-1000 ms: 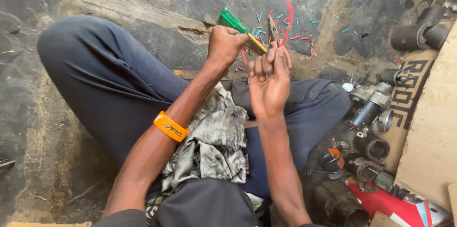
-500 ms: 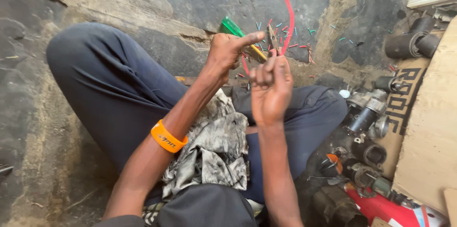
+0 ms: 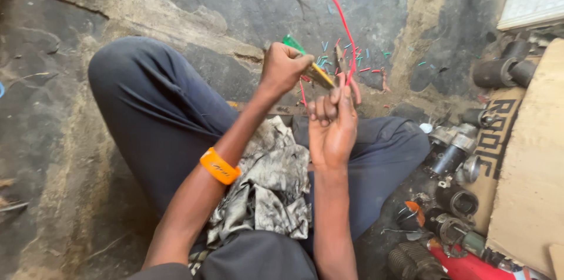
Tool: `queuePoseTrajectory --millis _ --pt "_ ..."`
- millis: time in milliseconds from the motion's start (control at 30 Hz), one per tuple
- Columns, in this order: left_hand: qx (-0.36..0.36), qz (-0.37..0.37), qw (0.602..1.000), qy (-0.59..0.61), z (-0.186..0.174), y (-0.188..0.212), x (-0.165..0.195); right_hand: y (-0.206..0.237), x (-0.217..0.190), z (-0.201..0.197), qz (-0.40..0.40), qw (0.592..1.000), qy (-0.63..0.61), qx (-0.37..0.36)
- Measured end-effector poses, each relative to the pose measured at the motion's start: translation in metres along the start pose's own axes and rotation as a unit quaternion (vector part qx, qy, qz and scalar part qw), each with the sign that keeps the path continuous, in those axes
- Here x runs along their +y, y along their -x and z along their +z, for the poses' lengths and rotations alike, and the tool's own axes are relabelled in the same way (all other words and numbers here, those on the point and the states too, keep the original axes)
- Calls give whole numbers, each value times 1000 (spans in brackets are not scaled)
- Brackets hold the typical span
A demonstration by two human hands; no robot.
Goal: The person sits on the floor and uses pliers to strip insulation from red wires. They repeatedly cut and pull the insulation off the wire ends, creating a pile of small red and green plastic pieces on the floor.
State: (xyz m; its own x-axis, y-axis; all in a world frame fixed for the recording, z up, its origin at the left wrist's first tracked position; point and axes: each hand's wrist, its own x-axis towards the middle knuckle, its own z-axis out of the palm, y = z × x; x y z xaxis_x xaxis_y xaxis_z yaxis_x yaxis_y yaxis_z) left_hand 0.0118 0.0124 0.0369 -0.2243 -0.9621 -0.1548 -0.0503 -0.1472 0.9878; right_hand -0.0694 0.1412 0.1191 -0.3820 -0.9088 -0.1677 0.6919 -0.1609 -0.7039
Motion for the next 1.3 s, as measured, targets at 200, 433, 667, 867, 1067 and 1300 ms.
queuePoseTrajectory --millis 200,433,667,867,1067,1300 --pt "33 127 973 -190 0 0 -3 -15 -1 -30 -100 980 164 45" --pt "-350 -211 899 155 6 14 -23 -10 6 -20 -220 823 516 -85" --pt "-260 -216 886 319 4 1 -18 -2 -11 -15 -193 756 601 -170" --pt "-125 -50 981 141 -5 0 9 -64 -45 -90 -126 628 766 -40" --pt "-74 8 997 -19 -1 9 33 -95 -16 -158 -86 494 865 -27" --pt "-47 122 990 -58 0 6 24 -112 -24 -178 100 771 629 10"
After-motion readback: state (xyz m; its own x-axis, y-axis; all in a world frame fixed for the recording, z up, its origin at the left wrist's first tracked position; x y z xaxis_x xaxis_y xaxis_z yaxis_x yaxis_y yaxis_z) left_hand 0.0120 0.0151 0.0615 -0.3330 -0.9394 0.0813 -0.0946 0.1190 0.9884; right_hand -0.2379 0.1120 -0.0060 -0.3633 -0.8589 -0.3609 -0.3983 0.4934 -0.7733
